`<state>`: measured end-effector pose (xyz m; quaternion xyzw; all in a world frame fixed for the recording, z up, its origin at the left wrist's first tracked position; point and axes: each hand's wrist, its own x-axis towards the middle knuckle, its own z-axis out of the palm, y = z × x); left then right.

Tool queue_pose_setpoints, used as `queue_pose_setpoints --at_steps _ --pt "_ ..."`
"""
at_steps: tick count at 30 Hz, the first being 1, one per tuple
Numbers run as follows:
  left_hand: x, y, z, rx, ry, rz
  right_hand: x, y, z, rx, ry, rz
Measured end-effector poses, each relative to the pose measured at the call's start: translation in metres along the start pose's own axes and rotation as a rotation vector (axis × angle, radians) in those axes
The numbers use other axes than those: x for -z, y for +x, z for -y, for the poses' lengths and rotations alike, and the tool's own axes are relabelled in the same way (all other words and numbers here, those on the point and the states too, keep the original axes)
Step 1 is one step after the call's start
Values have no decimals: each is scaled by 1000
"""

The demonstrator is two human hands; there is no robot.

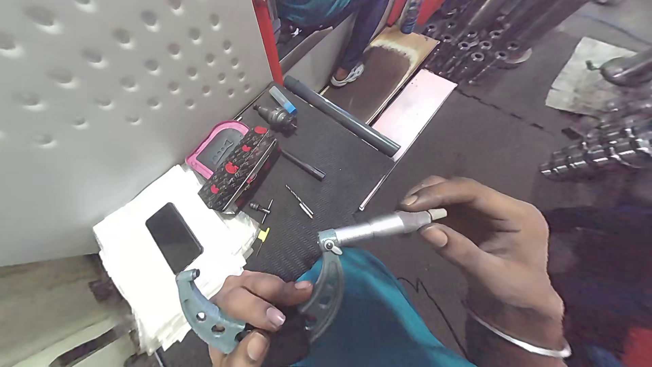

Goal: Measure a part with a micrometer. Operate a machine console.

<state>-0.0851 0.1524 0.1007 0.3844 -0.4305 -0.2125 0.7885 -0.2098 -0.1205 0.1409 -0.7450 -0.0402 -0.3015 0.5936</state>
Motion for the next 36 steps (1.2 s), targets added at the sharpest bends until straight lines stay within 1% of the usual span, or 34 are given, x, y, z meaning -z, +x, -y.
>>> queue_pose_setpoints --at_steps 12,18,20,26,36 --pt "0 1 -1 4 18 -11 0 4 -2 55 50 38" --pt "2 2 -1 -5 8 -12 0 3 -1 -46 -27 -21" --pt "1 2 -2 -5 12 -17 -1 3 -1 -55 -18 -28" --pt "4 3 2 -17 4 15 0 4 1 -22 8 -2" --pt "3 4 1 -9 -8 1 1 5 -1 10 30 28"
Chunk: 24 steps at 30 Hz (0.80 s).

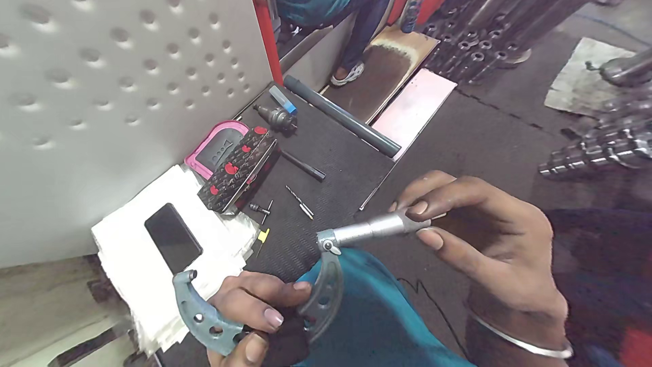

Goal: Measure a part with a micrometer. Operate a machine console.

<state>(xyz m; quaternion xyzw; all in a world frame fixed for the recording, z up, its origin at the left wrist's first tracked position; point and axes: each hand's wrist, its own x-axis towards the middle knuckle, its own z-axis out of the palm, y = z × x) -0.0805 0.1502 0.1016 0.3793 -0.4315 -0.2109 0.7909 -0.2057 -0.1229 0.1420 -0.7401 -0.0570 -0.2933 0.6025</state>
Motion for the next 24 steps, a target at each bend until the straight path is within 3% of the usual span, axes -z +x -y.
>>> queue_pose_setpoints --at_steps 24 --pt "-1 -5 -1 20 -34 -23 0 -3 2 24 1 2"
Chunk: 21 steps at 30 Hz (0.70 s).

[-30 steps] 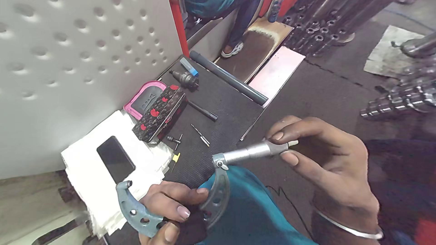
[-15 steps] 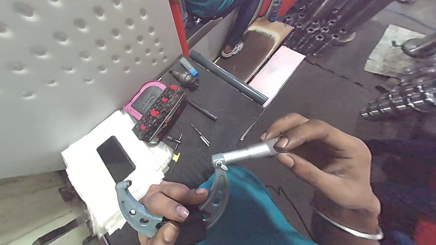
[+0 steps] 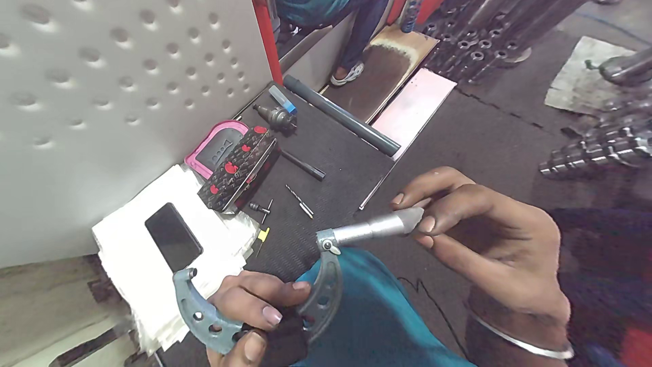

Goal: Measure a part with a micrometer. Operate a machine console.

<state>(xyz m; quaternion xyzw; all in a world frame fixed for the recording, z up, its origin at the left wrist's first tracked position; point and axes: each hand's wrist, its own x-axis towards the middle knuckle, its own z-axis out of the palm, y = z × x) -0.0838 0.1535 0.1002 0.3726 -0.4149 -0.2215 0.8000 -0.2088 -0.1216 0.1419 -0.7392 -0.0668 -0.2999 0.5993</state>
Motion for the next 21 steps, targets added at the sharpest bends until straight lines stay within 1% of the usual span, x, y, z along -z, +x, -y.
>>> queue_pose_setpoints --at_steps 8,12,16,21 --pt "0 0 -1 -12 32 5 0 0 -1 -1 32 36" --pt "-2 0 -2 -10 45 12 -2 -1 1 -52 -55 14" --pt "-1 0 -1 -11 37 19 -1 -1 2 -60 -96 9" --pt "-2 2 -2 -10 44 23 -1 -2 2 -50 -40 24"
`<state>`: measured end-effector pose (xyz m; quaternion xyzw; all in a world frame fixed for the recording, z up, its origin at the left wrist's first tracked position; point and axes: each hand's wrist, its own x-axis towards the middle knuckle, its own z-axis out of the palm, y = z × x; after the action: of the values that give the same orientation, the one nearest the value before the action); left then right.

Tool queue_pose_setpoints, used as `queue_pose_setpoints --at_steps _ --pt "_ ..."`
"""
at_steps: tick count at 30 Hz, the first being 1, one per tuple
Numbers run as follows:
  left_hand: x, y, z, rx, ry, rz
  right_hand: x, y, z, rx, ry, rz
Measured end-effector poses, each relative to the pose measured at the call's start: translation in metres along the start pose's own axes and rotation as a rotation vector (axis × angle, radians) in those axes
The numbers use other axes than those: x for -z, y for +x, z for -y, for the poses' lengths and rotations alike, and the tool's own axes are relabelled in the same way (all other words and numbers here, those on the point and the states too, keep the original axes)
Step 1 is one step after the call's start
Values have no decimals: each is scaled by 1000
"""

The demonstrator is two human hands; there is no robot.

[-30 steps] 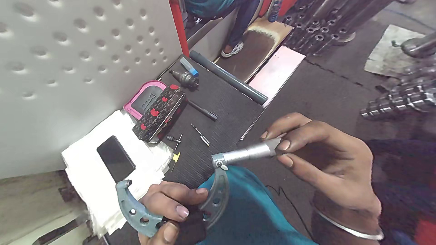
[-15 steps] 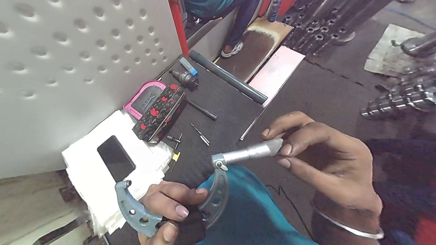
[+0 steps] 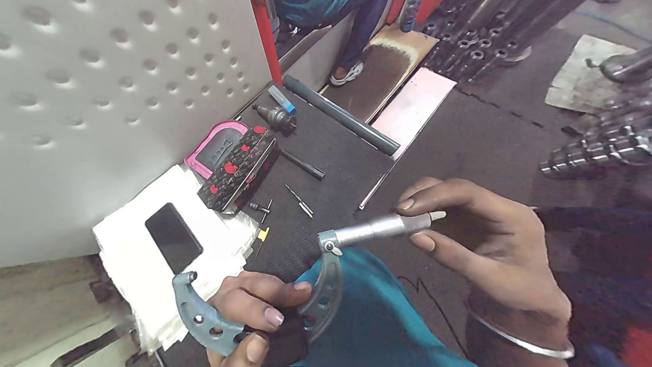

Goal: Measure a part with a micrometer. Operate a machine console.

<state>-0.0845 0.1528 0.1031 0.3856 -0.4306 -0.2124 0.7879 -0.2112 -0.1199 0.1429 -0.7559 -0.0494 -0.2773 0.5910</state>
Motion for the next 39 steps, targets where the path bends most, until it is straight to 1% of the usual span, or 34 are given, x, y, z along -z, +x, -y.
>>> queue_pose_setpoints --at_steps 18,31,39 --pt "2 1 0 1 17 -8 1 4 -4 53 29 19" --pt "1 0 -3 5 40 -26 1 6 -3 -2 14 29" --pt "3 1 -2 -7 48 12 3 6 -3 -19 -30 25"
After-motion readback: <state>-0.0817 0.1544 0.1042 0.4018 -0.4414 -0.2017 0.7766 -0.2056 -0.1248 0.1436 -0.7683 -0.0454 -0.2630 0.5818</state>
